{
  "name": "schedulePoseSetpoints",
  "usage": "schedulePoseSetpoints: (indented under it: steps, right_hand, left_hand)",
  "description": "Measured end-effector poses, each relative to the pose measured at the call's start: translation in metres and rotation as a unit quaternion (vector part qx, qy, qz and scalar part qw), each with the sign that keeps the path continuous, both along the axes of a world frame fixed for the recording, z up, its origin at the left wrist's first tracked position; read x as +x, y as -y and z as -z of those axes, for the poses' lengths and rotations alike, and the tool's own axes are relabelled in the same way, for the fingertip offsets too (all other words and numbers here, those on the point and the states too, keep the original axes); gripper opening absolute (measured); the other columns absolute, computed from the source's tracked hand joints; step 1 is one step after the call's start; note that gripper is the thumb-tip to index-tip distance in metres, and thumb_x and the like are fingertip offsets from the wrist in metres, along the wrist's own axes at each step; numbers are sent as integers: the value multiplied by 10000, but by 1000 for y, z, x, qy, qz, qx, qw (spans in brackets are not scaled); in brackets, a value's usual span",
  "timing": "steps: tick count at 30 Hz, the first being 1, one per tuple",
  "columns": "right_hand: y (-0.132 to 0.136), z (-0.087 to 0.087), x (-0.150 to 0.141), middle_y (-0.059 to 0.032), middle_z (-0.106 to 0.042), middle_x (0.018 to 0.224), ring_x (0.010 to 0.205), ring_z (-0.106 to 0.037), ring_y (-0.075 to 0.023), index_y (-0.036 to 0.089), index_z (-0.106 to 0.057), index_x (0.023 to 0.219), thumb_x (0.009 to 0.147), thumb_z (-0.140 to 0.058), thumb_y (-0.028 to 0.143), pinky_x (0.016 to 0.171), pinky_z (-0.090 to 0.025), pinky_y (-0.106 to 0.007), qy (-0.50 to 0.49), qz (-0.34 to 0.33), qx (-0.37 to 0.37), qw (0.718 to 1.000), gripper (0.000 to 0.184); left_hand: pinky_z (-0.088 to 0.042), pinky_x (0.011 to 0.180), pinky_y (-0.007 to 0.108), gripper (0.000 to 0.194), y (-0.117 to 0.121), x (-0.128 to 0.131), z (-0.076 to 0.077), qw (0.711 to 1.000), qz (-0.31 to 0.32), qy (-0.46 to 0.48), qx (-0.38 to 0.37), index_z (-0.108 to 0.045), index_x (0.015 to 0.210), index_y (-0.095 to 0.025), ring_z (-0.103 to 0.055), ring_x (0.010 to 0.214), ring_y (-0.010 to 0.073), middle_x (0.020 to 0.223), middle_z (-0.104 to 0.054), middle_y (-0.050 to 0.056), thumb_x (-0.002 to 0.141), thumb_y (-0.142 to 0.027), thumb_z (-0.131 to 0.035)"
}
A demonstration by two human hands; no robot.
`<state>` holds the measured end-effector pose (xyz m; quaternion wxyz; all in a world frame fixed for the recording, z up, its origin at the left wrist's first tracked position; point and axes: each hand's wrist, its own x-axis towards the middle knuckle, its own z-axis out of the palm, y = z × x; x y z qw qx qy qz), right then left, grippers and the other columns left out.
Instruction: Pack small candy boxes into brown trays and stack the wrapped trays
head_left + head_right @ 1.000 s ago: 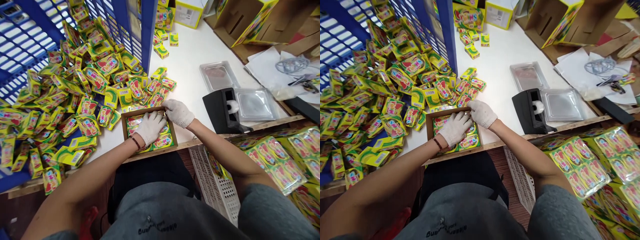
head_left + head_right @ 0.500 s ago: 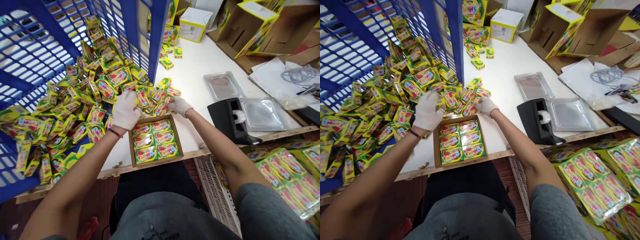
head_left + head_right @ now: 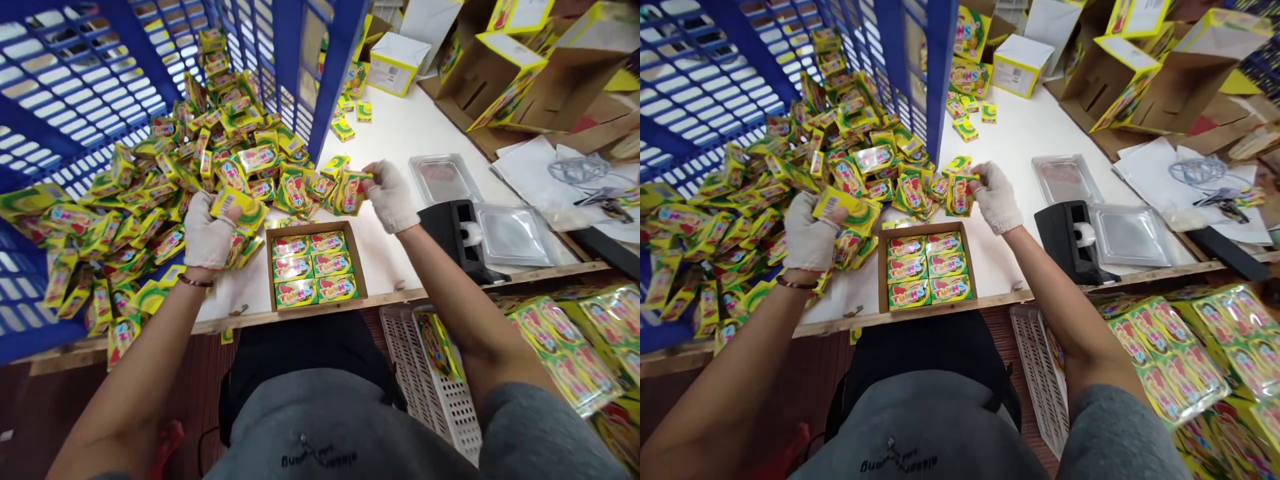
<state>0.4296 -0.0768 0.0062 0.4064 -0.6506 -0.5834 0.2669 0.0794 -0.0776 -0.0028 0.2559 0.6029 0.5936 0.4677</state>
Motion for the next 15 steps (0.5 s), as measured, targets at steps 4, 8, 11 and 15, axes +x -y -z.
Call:
schedulePoseSetpoints:
  steps: [4,8,11,15]
  right_hand:
    - [39,-20,-39,-91,-766,1208,1135,-693,-222,167,-747,1230,902,-591,125,1051,-532,-385,70,-207,0,976,366]
    - [69,4,-108,-36,-788,1000,937,-718,-202,178,-761,1188,866,-718,131,891,-573,-335,105,-346,-159,919,328]
    - [75,23,-127,-51,-793,1046,983,-717,-197,171,-773,1159,897,-732,157,892,-553,-301,90,-359,-165,914,266]
    - [77,38,-105,-77,-781,1049,998,-703,-206,170,-817,1076,915,-737,200,895,-529,-294,148,-343,-129,919,182]
  left_hand:
    - [-585,873,355,583,33,-8,9,974,34,216,-53,-509,1061,-223,-647,967,187,1024,-689,-22,799,-614,-854]
    - [-621,815,360,552,60,8,21,943,69,304,-114,-518,1113,-259,-707,1094,241,1136,-715,26,826,-643,-791]
    - [-645,820,369,558,76,11,26,921,88,354,-137,-527,1122,-266,-720,1130,247,1225,-713,56,785,-589,-830]
    - [-660,861,384,633,88,7,27,906,90,379,-168,-541,1160,-248,-739,1109,260,1171,-743,68,731,-555,-892]
